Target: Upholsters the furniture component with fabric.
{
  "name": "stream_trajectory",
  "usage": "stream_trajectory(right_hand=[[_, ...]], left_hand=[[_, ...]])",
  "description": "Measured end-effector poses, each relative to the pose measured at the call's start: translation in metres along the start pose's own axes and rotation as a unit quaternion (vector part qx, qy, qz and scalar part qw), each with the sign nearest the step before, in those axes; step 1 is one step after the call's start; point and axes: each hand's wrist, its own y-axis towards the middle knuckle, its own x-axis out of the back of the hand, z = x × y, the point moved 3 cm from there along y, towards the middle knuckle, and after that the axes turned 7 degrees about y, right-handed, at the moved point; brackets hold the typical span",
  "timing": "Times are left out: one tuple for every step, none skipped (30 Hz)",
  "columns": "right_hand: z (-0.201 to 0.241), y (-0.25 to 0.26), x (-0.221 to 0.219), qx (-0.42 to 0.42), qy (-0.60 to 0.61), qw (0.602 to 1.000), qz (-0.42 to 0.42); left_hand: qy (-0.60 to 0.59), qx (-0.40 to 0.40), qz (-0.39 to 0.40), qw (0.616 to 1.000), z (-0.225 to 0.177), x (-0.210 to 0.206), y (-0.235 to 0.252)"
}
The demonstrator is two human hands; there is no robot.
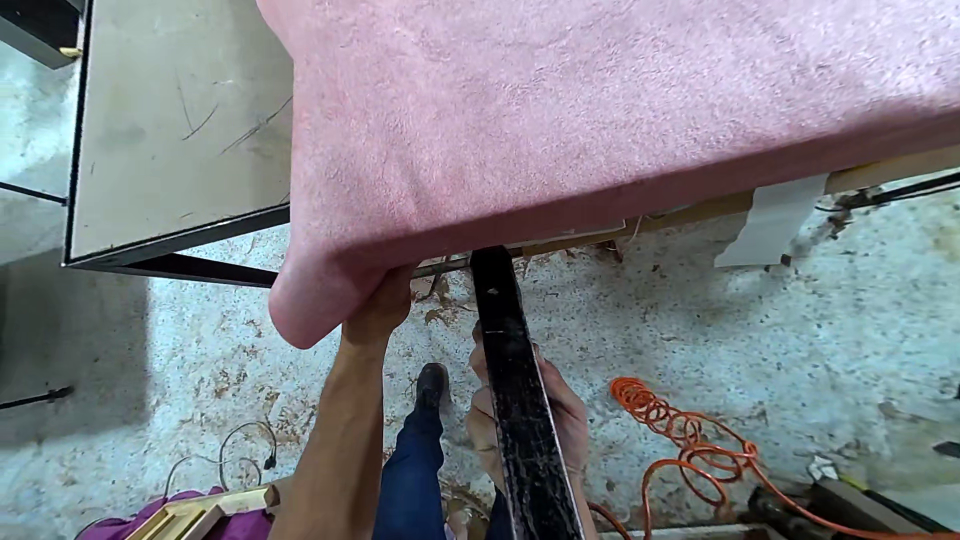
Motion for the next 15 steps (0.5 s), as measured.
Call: stream_trajectory(right_hand=[[-0.001,0.001,0.0,-0.002,-0.003,1.0,0.004],[-0.003,0.004,0.0,-0.007,-0.01,1.0,0.006],[-0.005,0.007,0.0,-0.018,-0.015,1.0,0.005],[-0.008,0.01,0.0,-0.026,-0.024,0.999,0.004],[-0.012,0.014,0.0,-0.03,-0.034,0.999,0.0],[-0.016,0.017,0.0,-0.03,-0.034,0.999,-0.005],[-0.021,0.019,0.003,-0.031,-0.026,0.999,-0.006],[-0.025,0.02,0.007,-0.033,-0.015,0.999,-0.004],[-0.028,0.021,0.012,-0.037,-0.006,0.999,0.0],[-0.029,0.022,0.015,-0.041,-0.002,0.999,0.001],[-0.03,0.024,0.016,-0.044,0.002,0.999,-0.003],[-0.031,0.024,0.017,-0.043,0.004,0.999,-0.008],[-0.03,0.021,0.017,-0.038,-0.001,0.999,-0.014],[-0.027,0.016,0.015,-0.031,-0.017,0.999,-0.019],[-0.022,0.008,0.013,-0.018,-0.045,0.999,-0.025]], left_hand=[[0.004,-0.005,0.004,1.0,0.002,0.003,0.0],[0.015,-0.008,0.008,1.0,0.002,0.005,0.0],[0.034,-0.005,0.012,0.999,0.001,0.008,0.0],[0.057,0.006,0.011,0.998,-0.001,0.009,-0.001],[0.097,0.018,0.012,0.995,-0.006,0.009,-0.002],[0.149,0.035,0.022,0.988,-0.015,0.007,-0.004],[0.151,0.056,0.039,0.986,-0.018,0.008,-0.005],[0.129,0.064,0.044,0.989,-0.018,0.008,-0.005],[0.116,0.059,0.04,0.991,-0.015,0.009,-0.003],[0.132,0.044,0.022,0.99,-0.01,0.012,-0.001],[0.202,0.025,0.01,0.979,-0.008,0.016,0.0],[0.33,0.017,0.011,0.944,-0.008,0.021,-0.002],[0.479,0.039,0.043,0.876,-0.011,0.025,-0.006],[0.572,0.112,0.107,0.805,-0.014,0.028,-0.01],[0.604,0.185,0.17,0.756,-0.014,0.033,-0.012]])
